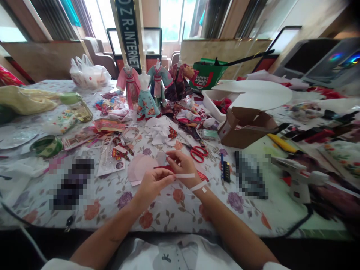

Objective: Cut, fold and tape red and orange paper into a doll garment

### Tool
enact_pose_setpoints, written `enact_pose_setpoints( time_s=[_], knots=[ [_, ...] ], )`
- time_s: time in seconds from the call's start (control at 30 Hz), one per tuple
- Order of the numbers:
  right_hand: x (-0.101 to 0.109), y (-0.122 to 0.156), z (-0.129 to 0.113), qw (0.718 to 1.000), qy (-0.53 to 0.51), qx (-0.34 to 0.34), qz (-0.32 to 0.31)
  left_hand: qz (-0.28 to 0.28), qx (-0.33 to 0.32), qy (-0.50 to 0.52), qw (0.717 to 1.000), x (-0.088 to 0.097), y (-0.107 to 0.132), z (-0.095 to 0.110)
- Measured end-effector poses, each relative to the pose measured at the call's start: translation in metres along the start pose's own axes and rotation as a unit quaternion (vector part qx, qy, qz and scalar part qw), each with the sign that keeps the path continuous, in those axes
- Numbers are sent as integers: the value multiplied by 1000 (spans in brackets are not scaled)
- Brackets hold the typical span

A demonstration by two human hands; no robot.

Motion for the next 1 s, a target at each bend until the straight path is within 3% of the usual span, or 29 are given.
enact_pose_setpoints(
  time_s=[0.33, 0.5, 0.6, 0.7, 0.8, 0.9, 1.0],
  knots=[
    [0, 1, -8, 994, 108, 17, 8, 16, 29, 28, 999, 2, 5, -1],
    [9, -5, -2, 989, 144, -7, 15, 11, 5, 84, 996, -1, 10, 3],
    [16, -7, 3, 990, 136, -22, -3, 35, -10, 93, 995, 8, 12, 7],
    [16, -2, 4, 994, 90, -29, -53, 66, -32, 96, 993, 24, 14, 12],
    [8, 10, -2, 991, -36, -47, -117, 85, -31, 89, 992, 41, 15, 13],
    [-6, 22, -9, 949, -238, -121, -167, 83, -15, 58, 995, 54, 18, 13],
    [-19, 23, -15, 933, -283, -157, -157, 68, -21, 4, 997, 60, 22, 17]
  ],
)
Point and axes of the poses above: each hand's wrist, its own y-axis away from the middle knuckle, its own x-axis out of the back of the hand, z = x × y, the point moved 7 cm from there along -y, towards the middle knuckle, and after that the axes turned 1 degree about y, right-handed, at the moved point
